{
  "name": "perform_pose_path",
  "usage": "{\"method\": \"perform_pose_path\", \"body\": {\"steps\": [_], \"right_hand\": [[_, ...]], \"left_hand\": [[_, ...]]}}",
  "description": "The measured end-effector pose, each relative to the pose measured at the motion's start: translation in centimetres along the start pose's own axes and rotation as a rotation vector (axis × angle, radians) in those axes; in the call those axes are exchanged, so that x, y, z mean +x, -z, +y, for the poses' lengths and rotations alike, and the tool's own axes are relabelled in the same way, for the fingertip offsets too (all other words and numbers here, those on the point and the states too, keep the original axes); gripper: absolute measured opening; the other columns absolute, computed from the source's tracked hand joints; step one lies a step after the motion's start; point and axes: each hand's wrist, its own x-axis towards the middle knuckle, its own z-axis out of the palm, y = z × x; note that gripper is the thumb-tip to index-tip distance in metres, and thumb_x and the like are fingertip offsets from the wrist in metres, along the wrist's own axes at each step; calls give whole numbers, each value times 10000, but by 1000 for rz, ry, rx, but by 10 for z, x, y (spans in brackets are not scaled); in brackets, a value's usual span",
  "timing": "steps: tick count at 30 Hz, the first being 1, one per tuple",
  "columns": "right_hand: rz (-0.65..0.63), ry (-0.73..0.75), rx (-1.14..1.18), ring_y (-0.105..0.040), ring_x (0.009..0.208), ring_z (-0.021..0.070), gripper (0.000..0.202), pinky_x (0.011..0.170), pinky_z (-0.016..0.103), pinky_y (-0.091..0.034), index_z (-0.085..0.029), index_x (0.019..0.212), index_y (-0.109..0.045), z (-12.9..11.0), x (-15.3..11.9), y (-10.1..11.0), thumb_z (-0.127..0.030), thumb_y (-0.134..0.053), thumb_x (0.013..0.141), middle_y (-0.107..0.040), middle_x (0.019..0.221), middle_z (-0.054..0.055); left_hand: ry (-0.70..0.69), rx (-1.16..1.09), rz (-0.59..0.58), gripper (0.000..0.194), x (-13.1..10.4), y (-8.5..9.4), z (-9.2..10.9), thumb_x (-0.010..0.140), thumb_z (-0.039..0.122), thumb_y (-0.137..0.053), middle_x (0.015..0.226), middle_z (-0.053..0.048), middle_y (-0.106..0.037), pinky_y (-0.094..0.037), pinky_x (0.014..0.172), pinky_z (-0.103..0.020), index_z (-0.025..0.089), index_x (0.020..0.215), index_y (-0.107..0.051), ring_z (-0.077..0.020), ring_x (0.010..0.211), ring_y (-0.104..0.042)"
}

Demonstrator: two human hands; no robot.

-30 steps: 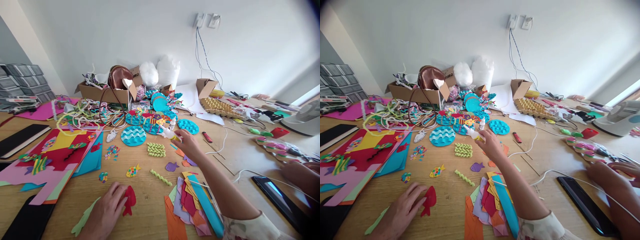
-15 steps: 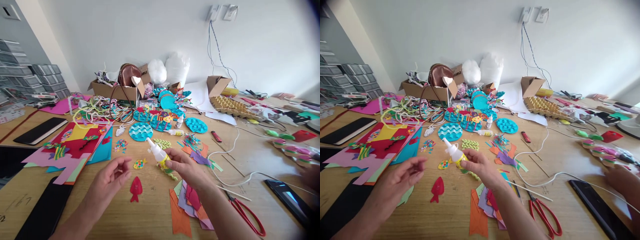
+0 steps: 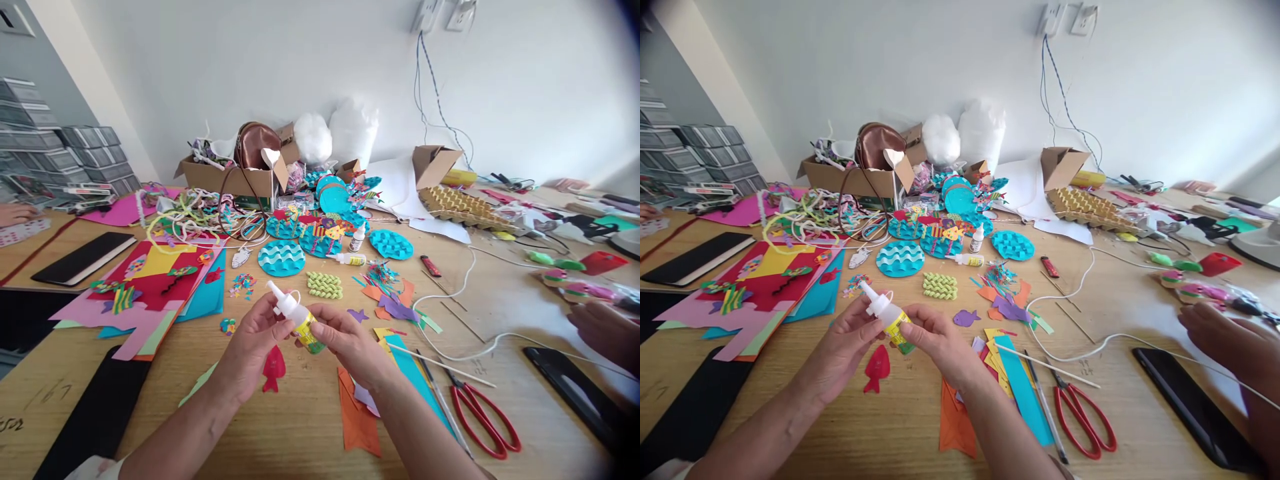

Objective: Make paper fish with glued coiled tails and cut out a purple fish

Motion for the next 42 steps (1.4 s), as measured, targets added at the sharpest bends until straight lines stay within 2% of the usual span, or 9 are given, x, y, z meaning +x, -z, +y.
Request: {"method": "perform_pose_path", "body": {"steps": [6,10,15,20,22,25,30,36,42], "right_hand": [[19,-59,163,-559,760,155,320,728,285,-395,-182,926,-623,16,-4,2,-433,-666,734,-614,821,24],[71,-69,209,-547,781,151,300,732,282,-395,-191,929,-617,19,-7,-4,-406,-679,729,-603,838,19],[120,-27,176,-540,763,144,366,710,272,-409,-211,959,-602,30,-9,-9,-403,-724,673,-590,880,8],[269,50,71,-506,777,159,386,658,248,-404,-235,896,-580,36,-9,-9,-376,-774,594,-579,860,-4],[310,89,18,-491,759,160,371,636,244,-401,-243,877,-567,35,-9,-9,-369,-773,594,-568,832,-6],[350,129,-60,-489,746,168,370,632,257,-412,-251,882,-556,32,-10,-8,-381,-762,603,-563,829,2],[364,175,-130,-503,762,178,381,662,274,-419,-251,913,-549,33,-10,-6,-368,-757,616,-566,840,5],[358,215,-171,-518,793,168,346,685,263,-416,-264,948,-536,41,-12,-1,-302,-731,665,-568,873,-8],[359,185,-419,-533,827,173,300,704,270,-417,-246,954,-512,29,-16,1,-258,-681,706,-573,917,0]], "left_hand": [[1,-17,22,473,-5,-3,-3,634,269,-756,899,-1,-619,-456,686,-227,239,1079,-599,-131,794,-555],[43,-25,25,359,-6,-2,-5,603,299,-769,835,3,-621,-459,685,-236,199,926,-650,-132,762,-556],[-57,55,30,330,-8,1,-9,636,289,-740,852,-5,-629,-463,687,-242,195,935,-636,-147,789,-567],[-111,231,-13,409,-14,7,-1,669,267,-695,1092,-57,-609,-463,814,-290,211,1060,-588,-202,984,-565],[-176,312,22,404,-15,12,6,673,268,-683,1113,-65,-597,-449,856,-295,205,1059,-585,-208,1030,-549],[-287,470,97,296,-14,18,16,685,297,-658,993,-59,-623,-462,842,-296,189,957,-611,-195,950,-576],[-318,606,74,212,-11,16,25,686,284,-630,812,-18,-635,-509,718,-269,198,879,-609,-159,762,-606],[-361,652,35,79,-9,12,25,717,233,-593,727,3,-635,-501,642,-227,196,786,-610,-134,672,-604],[-384,752,46,88,-9,21,21,743,260,-586,749,5,-638,-499,658,-225,216,802,-635,-136,694,-608]]}}
